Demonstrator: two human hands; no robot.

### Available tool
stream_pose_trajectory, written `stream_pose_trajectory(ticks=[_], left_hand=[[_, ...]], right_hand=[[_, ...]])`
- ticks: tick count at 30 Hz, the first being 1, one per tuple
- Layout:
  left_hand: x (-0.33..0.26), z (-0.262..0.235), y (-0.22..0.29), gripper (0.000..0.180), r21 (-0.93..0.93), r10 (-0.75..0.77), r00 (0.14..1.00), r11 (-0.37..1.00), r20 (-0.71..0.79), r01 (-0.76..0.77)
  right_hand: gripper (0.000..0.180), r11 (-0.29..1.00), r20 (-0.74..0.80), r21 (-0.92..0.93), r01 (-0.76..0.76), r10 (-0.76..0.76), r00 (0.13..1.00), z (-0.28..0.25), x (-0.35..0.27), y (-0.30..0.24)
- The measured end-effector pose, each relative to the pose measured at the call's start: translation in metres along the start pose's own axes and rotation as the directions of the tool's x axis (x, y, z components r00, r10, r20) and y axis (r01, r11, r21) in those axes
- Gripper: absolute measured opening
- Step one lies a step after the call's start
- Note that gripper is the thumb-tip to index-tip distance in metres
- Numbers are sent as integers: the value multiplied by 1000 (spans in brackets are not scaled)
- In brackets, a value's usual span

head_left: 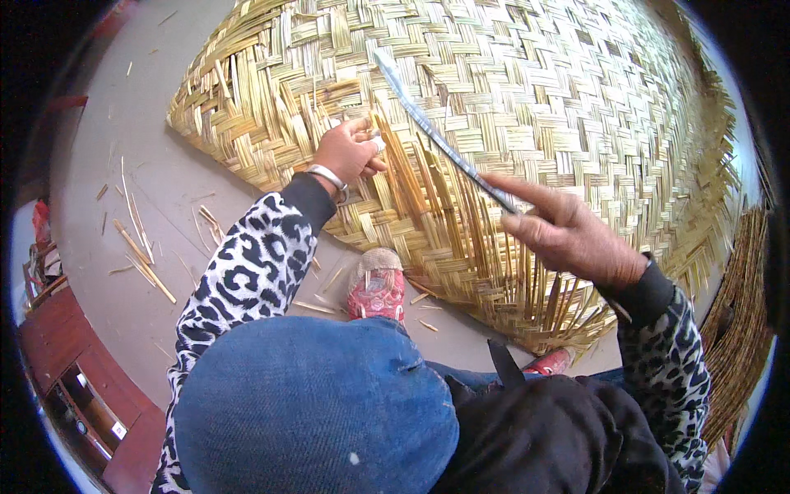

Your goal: The person uses a curved knife to trim the loose edges of a large woven mat. They repeatedly cut and pull away protruding strands along the perimeter, working methodically around the mat's edge.

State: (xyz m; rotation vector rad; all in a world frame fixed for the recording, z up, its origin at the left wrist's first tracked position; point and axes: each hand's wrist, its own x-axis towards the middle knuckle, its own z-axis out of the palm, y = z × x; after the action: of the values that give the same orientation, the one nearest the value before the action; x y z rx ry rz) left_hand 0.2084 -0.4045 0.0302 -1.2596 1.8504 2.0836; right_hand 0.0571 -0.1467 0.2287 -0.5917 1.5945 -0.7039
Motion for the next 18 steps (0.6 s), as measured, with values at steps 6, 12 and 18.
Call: stream_pose_trajectory(ticks=[6,12,18], left_hand=[[-3,-3,-6,32,-54,-67,958,995,280,85],[-31,4,-12,35,-94,-210,894,959,396,266],[-34,12,-28,42,-162,-104,947,974,305,159]], right_hand=[[56,985,214,114,-132,105,971,34,-16,3],[58,995,370,95,31,-64,927,62,-18,24],[60,946,402,303,-114,-18,916,73,-13,33]])
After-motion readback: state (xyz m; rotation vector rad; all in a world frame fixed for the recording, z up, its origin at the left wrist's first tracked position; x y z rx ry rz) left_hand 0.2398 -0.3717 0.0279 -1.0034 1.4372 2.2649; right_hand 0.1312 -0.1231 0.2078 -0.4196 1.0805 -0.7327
